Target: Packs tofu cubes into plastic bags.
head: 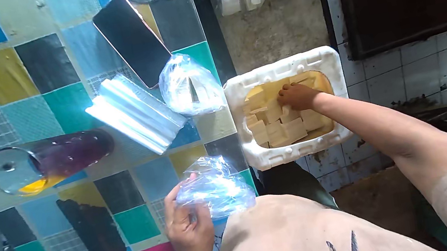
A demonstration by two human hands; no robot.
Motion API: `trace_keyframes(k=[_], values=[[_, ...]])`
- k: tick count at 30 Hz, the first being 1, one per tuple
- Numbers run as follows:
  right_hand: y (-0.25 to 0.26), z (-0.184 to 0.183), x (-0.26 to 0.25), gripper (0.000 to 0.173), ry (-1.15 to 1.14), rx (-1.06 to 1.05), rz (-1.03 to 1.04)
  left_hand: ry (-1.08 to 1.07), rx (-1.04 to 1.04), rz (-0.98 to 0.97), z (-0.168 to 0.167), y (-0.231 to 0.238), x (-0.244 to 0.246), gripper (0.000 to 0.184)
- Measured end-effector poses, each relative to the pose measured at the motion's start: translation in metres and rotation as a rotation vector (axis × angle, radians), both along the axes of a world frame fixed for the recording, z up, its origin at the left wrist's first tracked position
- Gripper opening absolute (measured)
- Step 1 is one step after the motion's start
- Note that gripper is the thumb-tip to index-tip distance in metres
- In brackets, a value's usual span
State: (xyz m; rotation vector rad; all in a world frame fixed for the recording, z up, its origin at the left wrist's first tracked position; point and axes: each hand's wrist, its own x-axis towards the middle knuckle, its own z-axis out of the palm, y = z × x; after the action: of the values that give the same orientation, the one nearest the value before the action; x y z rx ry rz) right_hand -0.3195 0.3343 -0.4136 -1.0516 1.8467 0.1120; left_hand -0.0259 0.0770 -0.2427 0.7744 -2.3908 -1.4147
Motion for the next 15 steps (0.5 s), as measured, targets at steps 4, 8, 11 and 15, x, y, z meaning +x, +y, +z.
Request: trace_keyframes(k=[4,8,11,15], values=[[-0.006,0.008,-0.009,0.035,-0.04,-0.037,-0.077,0.006,0.003,0.002,-0.001,-0.001,0.0,0.025],[-0.017,0.01,-0.011,0.043,-0.158,0.023,-0.163,-0.003,0.017,0.021,-0.002,0.0,0.002,0.023],[-0.017,0.003,-0.003,0.035,-0.154,0.133,-0.112,0.0,0.027,0.031,-0.001,0.0,0.002,0.024],[-0.014,0.006,0.009,0.043,-0.129,0.202,-0.152,0.007,0.054,0.043,-0.001,-0.001,0.003,0.027]])
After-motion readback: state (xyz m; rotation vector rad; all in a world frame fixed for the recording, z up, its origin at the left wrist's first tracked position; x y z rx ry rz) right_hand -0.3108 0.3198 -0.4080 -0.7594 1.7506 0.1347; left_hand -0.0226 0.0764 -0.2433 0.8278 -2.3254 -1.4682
